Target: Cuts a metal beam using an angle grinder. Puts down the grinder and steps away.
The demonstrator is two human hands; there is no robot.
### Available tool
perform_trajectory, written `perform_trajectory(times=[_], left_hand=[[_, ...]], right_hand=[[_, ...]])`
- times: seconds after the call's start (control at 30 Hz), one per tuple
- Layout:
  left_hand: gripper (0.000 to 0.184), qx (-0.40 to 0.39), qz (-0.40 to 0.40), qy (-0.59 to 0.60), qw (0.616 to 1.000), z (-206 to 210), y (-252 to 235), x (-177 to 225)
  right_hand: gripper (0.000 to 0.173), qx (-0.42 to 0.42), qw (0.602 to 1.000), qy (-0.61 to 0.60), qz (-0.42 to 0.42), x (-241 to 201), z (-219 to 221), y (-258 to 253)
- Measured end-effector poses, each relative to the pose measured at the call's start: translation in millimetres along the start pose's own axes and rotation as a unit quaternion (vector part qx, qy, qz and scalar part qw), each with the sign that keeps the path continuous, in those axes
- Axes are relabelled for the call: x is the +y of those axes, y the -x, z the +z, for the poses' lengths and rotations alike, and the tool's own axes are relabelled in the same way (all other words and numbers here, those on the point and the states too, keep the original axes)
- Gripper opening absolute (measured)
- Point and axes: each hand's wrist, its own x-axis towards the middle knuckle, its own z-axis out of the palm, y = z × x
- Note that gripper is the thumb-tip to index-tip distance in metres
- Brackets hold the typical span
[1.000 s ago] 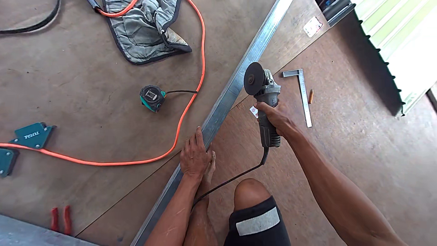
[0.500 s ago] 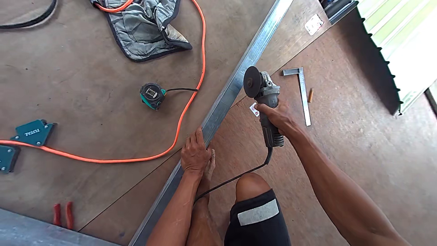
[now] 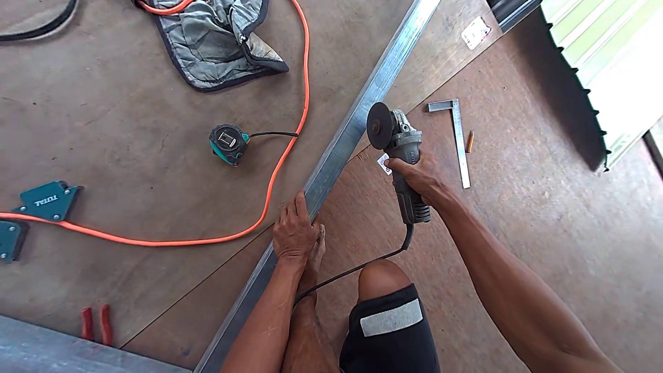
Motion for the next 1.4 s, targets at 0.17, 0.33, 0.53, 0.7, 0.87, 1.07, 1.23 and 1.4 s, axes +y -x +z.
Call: perform_trajectory(times=[0.17, 0.33, 0.53, 0.7, 0.87, 1.07, 1.23, 1.4], left_hand=[[0.067, 0.001, 0.000, 0.007, 1.000, 0, 0, 0], [0.067, -0.004, 0.005, 0.011, 1.000, 0, 1, -1], [0.068, -0.004, 0.007, 0.008, 1.000, 0, 0, -1], [0.068, -0.006, 0.005, 0.005, 1.000, -1, 0, -1], [0.068, -0.003, 0.006, 0.006, 1.000, 1, 0, -1], [0.069, -0.003, 0.005, 0.007, 1.000, 0, 0, -1], [0.068, -0.004, 0.004, 0.015, 1.000, -1, 0, -1], [0.068, 0.001, 0.006, 0.019, 1.000, 0, 0, -1]], right_hand=[[0.069, 0.002, 1.000, 0.013, 0.003, 0, 0, 0], [0.066, -0.004, 1.000, 0.011, 0.002, -2, 0, 2], [0.066, 0.003, 1.000, 0.004, 0.001, 0, 2, -7], [0.063, 0.002, 1.000, -0.004, -0.003, 0, 3, -9], [0.063, 0.006, 1.000, -0.002, 0.001, -2, 4, -10], [0.062, 0.005, 1.000, 0.012, -0.001, -4, 3, -9], [0.063, 0.004, 1.000, 0.012, -0.001, -5, 2, -10], [0.064, 0.001, 1.000, 0.024, -0.005, -7, 0, -10]])
